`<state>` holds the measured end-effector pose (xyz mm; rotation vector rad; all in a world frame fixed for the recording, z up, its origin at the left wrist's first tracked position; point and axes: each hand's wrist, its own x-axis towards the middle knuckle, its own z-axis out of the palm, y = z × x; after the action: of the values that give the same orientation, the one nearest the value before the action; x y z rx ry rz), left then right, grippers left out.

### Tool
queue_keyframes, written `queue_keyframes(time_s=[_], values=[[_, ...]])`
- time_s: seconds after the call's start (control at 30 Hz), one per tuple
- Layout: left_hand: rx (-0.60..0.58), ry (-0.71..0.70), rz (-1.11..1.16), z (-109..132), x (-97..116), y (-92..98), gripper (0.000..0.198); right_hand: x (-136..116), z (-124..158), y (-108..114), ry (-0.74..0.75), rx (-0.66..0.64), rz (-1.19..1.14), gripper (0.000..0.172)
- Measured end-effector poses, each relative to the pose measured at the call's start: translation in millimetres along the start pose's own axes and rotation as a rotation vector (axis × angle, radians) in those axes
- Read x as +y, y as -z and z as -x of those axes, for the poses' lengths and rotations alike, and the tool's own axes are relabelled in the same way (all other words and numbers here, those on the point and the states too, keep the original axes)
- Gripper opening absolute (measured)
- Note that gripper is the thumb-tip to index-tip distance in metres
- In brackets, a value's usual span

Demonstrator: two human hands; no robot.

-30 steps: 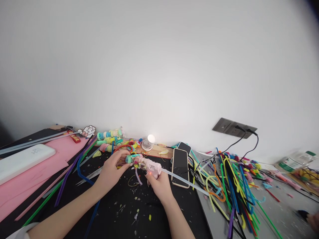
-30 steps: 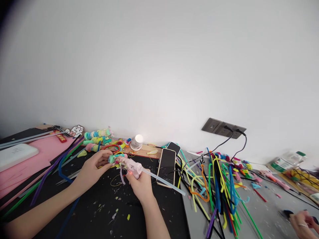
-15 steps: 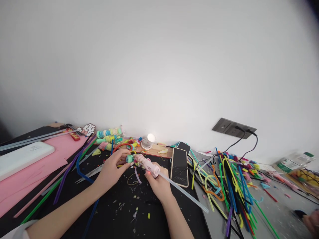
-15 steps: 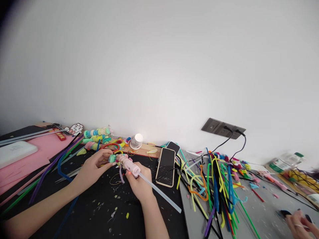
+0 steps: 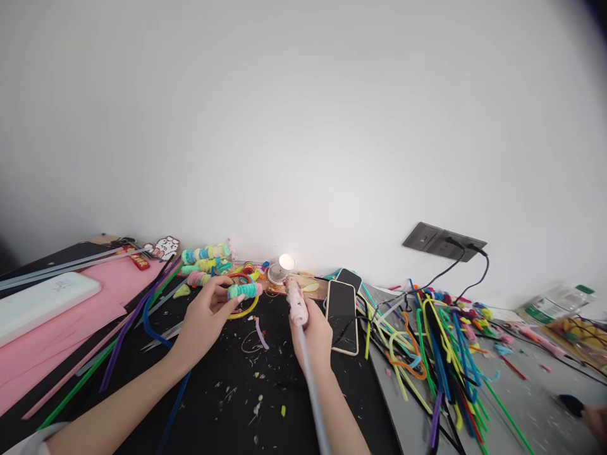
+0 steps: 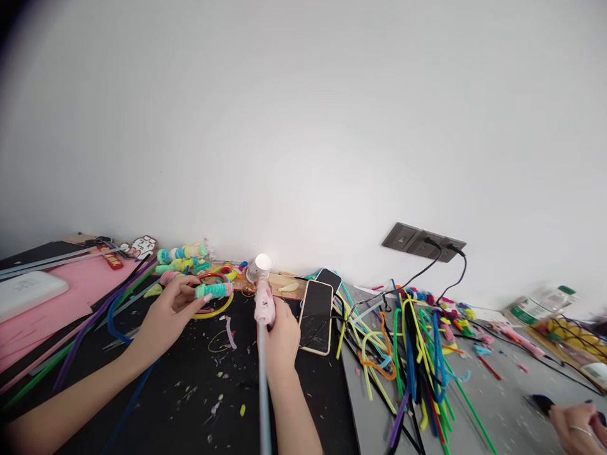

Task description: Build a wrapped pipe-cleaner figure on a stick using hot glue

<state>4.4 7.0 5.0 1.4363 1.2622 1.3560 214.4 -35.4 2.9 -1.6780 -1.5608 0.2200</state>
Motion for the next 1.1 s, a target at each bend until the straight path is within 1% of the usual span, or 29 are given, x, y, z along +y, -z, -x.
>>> queue_keyframes(time_s=[0.1, 0.17, 0.23, 0.3, 0.4, 0.47, 0.53, 0.6, 0.67, 0.73, 0.83, 1.1], values=[[0.076, 0.001, 0.003, -1.5, 3.2, 1.6, 0.035, 0.9, 0.6, -1.5, -0.019, -0.06, 0.214, 0.043], [0.072, -0.009, 0.029, -1.3, 3.6, 0.6, 0.033, -0.9, 2.6, -2.2, -0.027, -0.119, 0.32, 0.048], [0.03, -0.018, 0.073, 0.1, 2.8, -1.7, 0.03, -4.2, 5.3, -1.6, -0.007, -0.157, 0.343, 0.053], [-0.027, -0.02, 0.086, 2.0, 1.4, -4.0, 0.029, -7.6, 7.4, 0.0, 0.043, -0.139, 0.274, 0.055], [-0.094, -0.063, 0.082, 5.6, -0.3, -6.1, 0.026, -9.7, 8.7, 1.1, 0.167, -0.078, 0.034, 0.052], [-0.168, -0.084, 0.055, 8.9, -0.7, -6.9, 0.023, -8.9, 8.8, -1.2, 0.226, -0.129, -0.171, 0.052], [-0.252, -0.084, 0.063, 12.8, -0.9, -7.9, 0.021, -7.1, 8.9, -5.3, 0.187, -0.208, -0.327, 0.051], [-0.325, -0.077, 0.082, 16.5, -1.6, -9.4, 0.022, -5.5, 8.9, -9.7, 0.126, -0.252, -0.408, 0.039], [-0.396, -0.06, 0.089, 19.2, -2.8, -11.0, 0.022, -4.1, 8.7, -12.9, 0.075, -0.258, -0.47, 0.026], [-0.416, -0.057, 0.101, 20.2, -4.1, -12.3, 0.022, -2.8, 8.4, -14.7, 0.04, -0.252, -0.541, 0.02], [-0.426, -0.065, 0.101, 19.7, -5.3, -13.0, 0.022, -1.0, 8.0, -16.0, 0.014, -0.256, -0.62, 0.021], [-0.412, -0.089, 0.036, 19.3, -7.9, -11.6, 0.02, -0.5, 7.1, -18.2, -0.023, -0.253, -0.678, 0.022]])
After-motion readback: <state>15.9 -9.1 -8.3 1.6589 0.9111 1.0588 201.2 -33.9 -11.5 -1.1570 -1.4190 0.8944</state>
